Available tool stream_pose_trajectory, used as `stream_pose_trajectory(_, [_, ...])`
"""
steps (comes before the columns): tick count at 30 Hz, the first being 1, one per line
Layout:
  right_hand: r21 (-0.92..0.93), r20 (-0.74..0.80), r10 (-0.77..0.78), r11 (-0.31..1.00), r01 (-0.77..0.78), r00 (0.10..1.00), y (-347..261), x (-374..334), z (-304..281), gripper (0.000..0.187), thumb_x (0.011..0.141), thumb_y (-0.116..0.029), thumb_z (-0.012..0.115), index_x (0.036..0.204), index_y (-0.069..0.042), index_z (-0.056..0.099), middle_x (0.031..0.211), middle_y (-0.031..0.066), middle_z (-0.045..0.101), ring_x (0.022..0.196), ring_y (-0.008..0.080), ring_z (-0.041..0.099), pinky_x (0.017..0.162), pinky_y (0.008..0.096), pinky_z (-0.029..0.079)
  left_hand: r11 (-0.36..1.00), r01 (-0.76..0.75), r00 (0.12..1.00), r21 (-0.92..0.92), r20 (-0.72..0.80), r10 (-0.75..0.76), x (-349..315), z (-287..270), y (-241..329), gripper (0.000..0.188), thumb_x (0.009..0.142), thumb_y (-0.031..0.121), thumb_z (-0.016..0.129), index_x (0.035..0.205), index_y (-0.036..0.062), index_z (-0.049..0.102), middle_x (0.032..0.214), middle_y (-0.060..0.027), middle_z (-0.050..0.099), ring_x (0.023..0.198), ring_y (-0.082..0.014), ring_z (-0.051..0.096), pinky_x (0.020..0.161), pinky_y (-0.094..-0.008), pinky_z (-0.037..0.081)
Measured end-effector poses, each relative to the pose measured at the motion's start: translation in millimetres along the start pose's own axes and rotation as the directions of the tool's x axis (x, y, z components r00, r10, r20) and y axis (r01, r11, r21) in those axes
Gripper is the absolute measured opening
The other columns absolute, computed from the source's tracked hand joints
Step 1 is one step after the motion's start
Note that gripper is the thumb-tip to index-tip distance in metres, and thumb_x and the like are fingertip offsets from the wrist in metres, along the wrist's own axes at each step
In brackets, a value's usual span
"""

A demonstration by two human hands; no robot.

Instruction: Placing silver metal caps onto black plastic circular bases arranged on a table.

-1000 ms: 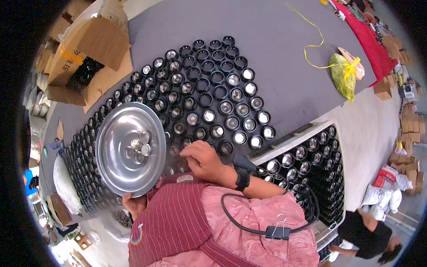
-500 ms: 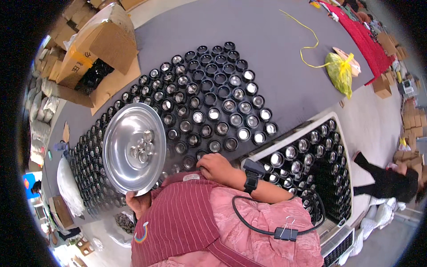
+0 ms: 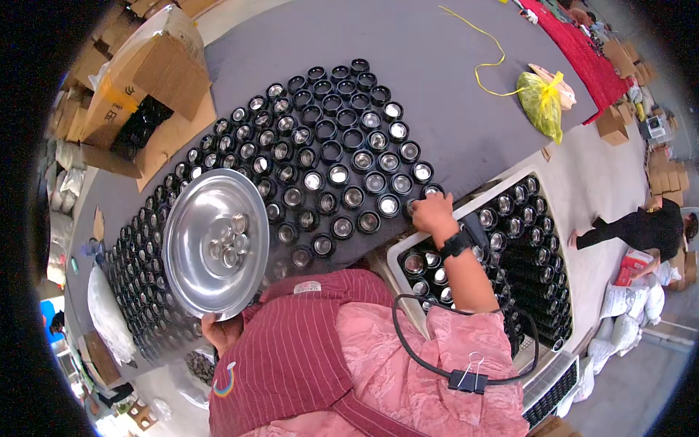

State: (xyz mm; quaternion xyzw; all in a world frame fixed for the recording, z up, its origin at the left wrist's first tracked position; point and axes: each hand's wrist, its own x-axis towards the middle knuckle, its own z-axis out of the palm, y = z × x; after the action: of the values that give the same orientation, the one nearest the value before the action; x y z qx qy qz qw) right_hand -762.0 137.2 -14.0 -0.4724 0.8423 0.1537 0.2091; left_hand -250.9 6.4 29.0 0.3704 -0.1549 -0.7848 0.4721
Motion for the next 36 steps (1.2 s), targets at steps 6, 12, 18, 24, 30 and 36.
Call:
stream_pose_trajectory(6, [0.007,0.192,0.034,0.999,-0.036,0.981,15.5,32.1,14.5,0.036,0.078,-0.019,0.055,0.111,-0.021,0.07,0.116,0.0101,0.064,0.113,0.0332,0.055,0.098,0.0587,0.034,1.0,-0.017,0.999,-0.014,-0.036,0.016,0.2,9.3,-2.5,0.071,0.065,0.016,0.068,0.132,0.0064,0.048,0.128,-0.0104,0.057,0.119,-0.0294,0.053,0.105,-0.0456,0.039])
stream_pose_trajectory(12, [-0.003,0.204,0.028,1.0,-0.028,0.979,18.9,39.6,14.8,0.032,0.08,-0.02,0.053,0.107,-0.018,0.071,0.113,0.0096,0.066,0.112,0.0326,0.057,0.095,0.056,0.038,0.999,-0.019,0.997,0.026,-0.074,0.021,3.2,2.3,-5.8,0.073,0.065,0.023,0.068,0.133,0.0089,0.047,0.13,-0.0088,0.056,0.12,-0.0286,0.052,0.106,-0.0458,0.037])
stream_pose_trajectory(18, [0.033,0.179,0.035,0.999,-0.042,0.983,19.1,35.3,6.4,0.031,0.08,-0.021,0.054,0.106,-0.02,0.071,0.109,0.0087,0.067,0.111,0.0308,0.059,0.092,0.0527,0.041,0.998,-0.044,0.996,0.051,-0.077,0.048,9.3,1.8,-12.7,0.075,0.066,0.028,0.067,0.135,0.0105,0.046,0.133,-0.0088,0.054,0.123,-0.0288,0.05,0.107,-0.0475,0.035])
stream_pose_trajectory(24, [0.101,-0.059,-0.055,0.993,0.06,0.997,18.8,43.7,-10.6,0.031,0.078,-0.022,0.06,0.106,-0.027,0.071,0.107,0.0086,0.065,0.109,0.0282,0.057,0.092,0.0481,0.041,0.999,-0.026,0.994,0.047,-0.103,0.031,13.8,1.9,-17.0,0.076,0.066,0.029,0.066,0.137,0.0118,0.045,0.134,-0.0084,0.053,0.123,-0.0295,0.049,0.107,-0.0486,0.034])
stream_pose_trajectory(30, [-0.024,-0.215,-0.174,0.985,0.173,0.961,22.2,62.5,6.4,0.042,0.072,-0.011,0.059,0.108,-0.028,0.07,0.1,0.0068,0.063,0.106,0.0302,0.054,0.087,0.0429,0.044,1.0,-0.01,0.993,0.027,-0.119,0.013,16.5,10.3,-20.2,0.076,0.066,0.027,0.066,0.137,0.0105,0.044,0.134,-0.0087,0.053,0.123,-0.0298,0.049,0.107,-0.0482,0.035])
stream_pose_trajectory(36, [0.131,-0.234,-0.101,0.982,0.135,0.967,21.3,80.4,-9.2,0.041,0.073,-0.011,0.061,0.11,-0.026,0.07,0.108,0.0083,0.062,0.11,0.0307,0.052,0.093,0.0445,0.042,0.998,-0.051,0.988,-0.027,-0.148,0.047,15.2,20.5,-23.0,0.073,0.065,0.02,0.066,0.134,0.0069,0.046,0.132,-0.0107,0.055,0.121,-0.0304,0.051,0.107,-0.0472,0.038])
